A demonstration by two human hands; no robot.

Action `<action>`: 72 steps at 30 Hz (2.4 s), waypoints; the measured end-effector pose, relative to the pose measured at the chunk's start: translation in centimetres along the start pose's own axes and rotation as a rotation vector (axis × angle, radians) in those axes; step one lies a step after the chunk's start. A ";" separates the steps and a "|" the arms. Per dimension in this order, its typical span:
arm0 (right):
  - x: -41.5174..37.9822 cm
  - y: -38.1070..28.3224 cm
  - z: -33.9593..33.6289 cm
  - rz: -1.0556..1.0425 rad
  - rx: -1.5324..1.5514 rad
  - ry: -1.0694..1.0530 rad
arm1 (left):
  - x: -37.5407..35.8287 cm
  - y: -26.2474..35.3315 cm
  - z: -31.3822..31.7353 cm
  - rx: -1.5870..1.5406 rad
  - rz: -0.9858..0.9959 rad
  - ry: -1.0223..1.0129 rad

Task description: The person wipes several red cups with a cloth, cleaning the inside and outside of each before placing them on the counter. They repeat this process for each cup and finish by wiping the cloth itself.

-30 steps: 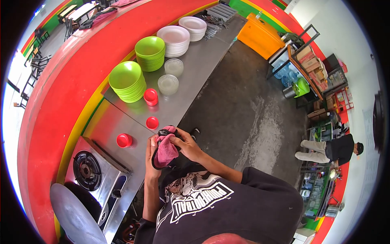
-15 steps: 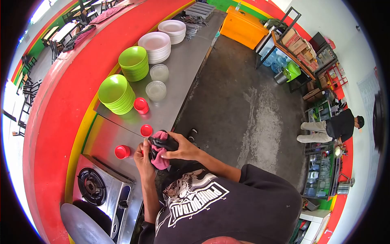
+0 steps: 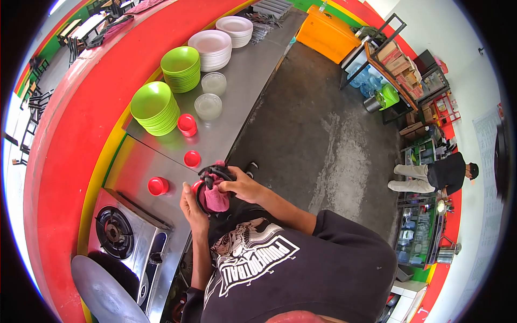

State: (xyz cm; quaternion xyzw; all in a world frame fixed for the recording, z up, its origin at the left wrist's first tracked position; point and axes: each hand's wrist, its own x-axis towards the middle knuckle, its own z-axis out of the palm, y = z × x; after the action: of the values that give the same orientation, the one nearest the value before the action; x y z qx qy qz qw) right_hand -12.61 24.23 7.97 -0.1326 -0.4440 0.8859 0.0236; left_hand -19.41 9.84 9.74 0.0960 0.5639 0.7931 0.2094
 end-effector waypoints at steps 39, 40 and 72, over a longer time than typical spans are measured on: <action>1.2 0.2 -1.8 0.250 -0.258 -0.078 | 0.6 -3.4 -5.5 0.059 -0.373 -0.169; 1.6 0.9 -2.1 0.228 -0.196 -0.044 | 0.6 -2.9 -5.1 -0.035 -0.363 -0.125; 14.3 6.3 -9.2 -0.285 -0.640 0.529 | 9.5 -13.1 -5.8 -0.105 -0.438 0.271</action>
State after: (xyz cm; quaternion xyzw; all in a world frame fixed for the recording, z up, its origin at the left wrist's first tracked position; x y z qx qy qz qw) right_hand -23.57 29.92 -5.34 -0.2928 -0.6886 0.6271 0.2162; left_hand -27.22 12.72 -5.28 -0.1467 0.5521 0.7626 0.3033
